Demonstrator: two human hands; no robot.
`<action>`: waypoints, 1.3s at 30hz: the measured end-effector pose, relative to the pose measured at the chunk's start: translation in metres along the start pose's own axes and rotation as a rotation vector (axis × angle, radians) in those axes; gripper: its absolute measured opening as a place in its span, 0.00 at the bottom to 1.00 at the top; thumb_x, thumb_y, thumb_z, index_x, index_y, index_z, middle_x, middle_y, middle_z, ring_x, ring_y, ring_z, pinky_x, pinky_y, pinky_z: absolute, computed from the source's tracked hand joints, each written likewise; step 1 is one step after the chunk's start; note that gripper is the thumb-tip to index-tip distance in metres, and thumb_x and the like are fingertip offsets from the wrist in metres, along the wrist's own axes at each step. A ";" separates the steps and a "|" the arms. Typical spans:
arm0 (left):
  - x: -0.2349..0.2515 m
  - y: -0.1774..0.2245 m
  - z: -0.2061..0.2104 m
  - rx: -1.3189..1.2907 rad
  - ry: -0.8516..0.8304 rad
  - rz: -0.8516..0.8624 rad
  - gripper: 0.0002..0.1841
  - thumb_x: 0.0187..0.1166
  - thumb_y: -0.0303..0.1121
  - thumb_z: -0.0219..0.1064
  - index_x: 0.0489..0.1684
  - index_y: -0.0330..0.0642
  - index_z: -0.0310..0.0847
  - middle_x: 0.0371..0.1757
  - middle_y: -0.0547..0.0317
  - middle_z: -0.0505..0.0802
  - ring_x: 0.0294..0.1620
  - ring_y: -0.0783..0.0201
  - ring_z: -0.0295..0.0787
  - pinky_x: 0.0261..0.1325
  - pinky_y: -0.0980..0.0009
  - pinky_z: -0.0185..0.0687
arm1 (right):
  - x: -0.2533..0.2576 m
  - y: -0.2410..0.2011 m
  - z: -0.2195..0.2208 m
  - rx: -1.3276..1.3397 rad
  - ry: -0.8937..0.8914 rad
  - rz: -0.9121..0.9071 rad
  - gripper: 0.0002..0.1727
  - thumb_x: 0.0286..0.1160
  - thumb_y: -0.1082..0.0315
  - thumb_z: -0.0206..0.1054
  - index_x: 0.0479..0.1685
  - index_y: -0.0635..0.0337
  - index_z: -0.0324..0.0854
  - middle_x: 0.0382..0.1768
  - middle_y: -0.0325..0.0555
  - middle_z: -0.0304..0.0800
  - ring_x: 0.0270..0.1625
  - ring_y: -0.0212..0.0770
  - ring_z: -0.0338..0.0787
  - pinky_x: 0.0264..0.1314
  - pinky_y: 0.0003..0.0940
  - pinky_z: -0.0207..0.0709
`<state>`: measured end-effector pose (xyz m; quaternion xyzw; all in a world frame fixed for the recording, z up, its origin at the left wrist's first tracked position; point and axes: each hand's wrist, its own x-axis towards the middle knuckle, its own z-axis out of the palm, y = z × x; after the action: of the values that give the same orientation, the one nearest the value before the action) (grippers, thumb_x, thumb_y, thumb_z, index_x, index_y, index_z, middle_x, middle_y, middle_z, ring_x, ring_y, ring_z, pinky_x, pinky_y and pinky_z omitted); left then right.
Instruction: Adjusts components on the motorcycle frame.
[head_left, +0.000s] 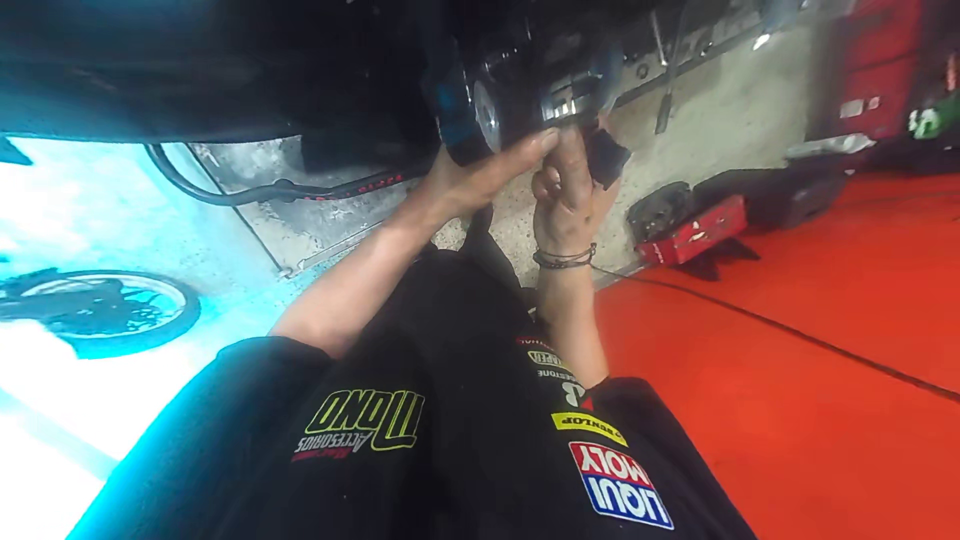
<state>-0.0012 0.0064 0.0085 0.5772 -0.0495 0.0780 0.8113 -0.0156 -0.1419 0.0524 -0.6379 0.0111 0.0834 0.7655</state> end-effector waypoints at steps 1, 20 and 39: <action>0.000 -0.001 -0.001 0.013 -0.005 -0.012 0.15 0.77 0.30 0.75 0.53 0.27 0.85 0.50 0.49 0.95 0.56 0.62 0.93 0.68 0.62 0.89 | -0.002 0.003 -0.008 0.005 -0.037 -0.022 0.15 0.76 0.74 0.67 0.59 0.56 0.74 0.26 0.32 0.71 0.19 0.23 0.67 0.17 0.15 0.65; 0.002 0.000 -0.001 0.059 -0.002 -0.047 0.19 0.76 0.36 0.77 0.55 0.30 0.85 0.50 0.53 0.95 0.55 0.65 0.93 0.65 0.64 0.90 | -0.076 0.025 -0.100 0.107 -0.115 0.439 0.14 0.89 0.62 0.57 0.62 0.55 0.84 0.25 0.34 0.79 0.18 0.26 0.69 0.21 0.21 0.68; 0.000 -0.002 0.001 0.074 0.028 -0.048 0.20 0.74 0.32 0.78 0.59 0.28 0.83 0.53 0.52 0.95 0.58 0.64 0.92 0.69 0.65 0.88 | -0.010 -0.002 0.015 -1.028 0.232 -0.945 0.15 0.79 0.78 0.66 0.61 0.73 0.86 0.46 0.61 0.79 0.47 0.43 0.82 0.48 0.31 0.78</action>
<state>-0.0003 0.0044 0.0070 0.6066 -0.0212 0.0683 0.7918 -0.0266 -0.1287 0.0582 -0.8598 -0.2262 -0.3315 0.3157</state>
